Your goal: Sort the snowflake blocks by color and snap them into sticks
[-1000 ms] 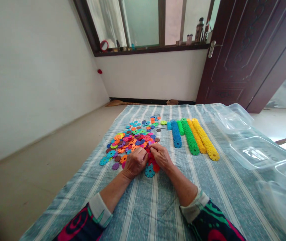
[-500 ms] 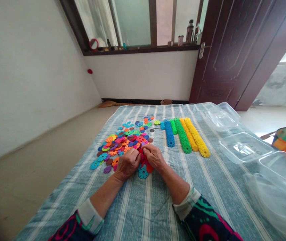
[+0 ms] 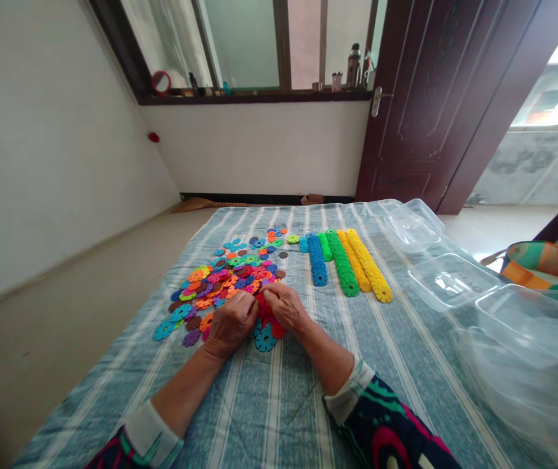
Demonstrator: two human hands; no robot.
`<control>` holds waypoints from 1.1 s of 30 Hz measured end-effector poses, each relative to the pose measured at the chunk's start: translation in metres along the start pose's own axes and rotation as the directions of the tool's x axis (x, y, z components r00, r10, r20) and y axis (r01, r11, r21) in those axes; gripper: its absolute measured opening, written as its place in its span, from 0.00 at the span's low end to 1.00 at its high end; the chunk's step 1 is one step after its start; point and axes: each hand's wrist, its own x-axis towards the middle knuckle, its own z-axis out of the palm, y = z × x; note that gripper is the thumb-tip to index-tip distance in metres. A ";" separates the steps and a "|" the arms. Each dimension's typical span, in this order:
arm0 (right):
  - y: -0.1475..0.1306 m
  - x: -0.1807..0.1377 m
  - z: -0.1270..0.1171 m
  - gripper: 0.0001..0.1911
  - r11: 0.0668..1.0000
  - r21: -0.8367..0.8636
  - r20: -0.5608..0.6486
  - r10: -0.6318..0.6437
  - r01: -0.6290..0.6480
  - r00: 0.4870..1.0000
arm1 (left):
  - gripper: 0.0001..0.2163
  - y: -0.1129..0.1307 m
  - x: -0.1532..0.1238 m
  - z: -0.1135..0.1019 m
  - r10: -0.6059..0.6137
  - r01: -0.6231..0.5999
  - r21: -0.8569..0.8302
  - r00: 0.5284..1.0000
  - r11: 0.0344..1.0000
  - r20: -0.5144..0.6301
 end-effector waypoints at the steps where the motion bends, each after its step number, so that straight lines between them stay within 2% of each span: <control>1: 0.000 0.000 0.000 0.14 1.000 0.007 0.004 -0.002 0.002 1.000 | 0.13 0.000 0.000 0.000 -0.003 0.003 -0.001 1.000 1.000 0.002; 11: -0.001 0.001 0.001 0.13 0.999 0.053 0.039 0.010 -0.012 0.999 | 0.13 -0.001 0.001 -0.001 -0.010 0.010 -0.023 1.000 1.000 0.023; 15: -0.002 -0.001 0.000 0.14 0.994 0.104 0.075 0.035 -0.043 0.997 | 0.12 0.000 0.001 -0.004 -0.028 0.030 -0.030 0.997 0.999 0.066; 24: -0.007 -0.005 -0.004 0.17 0.982 0.163 0.136 0.076 -0.098 0.988 | 0.11 0.002 -0.001 -0.010 -0.112 0.117 -0.032 0.986 0.993 0.120; 28: -0.009 -0.006 -0.006 0.18 0.976 0.169 0.098 0.120 -0.136 0.988 | 0.10 -0.002 0.000 -0.009 -0.179 0.186 -0.051 0.976 0.981 0.128; 33: -0.003 -0.005 -0.008 0.19 0.964 0.180 -0.038 0.206 -0.196 0.978 | 0.09 -0.010 0.001 -0.005 -0.246 0.255 -0.112 0.965 0.960 0.088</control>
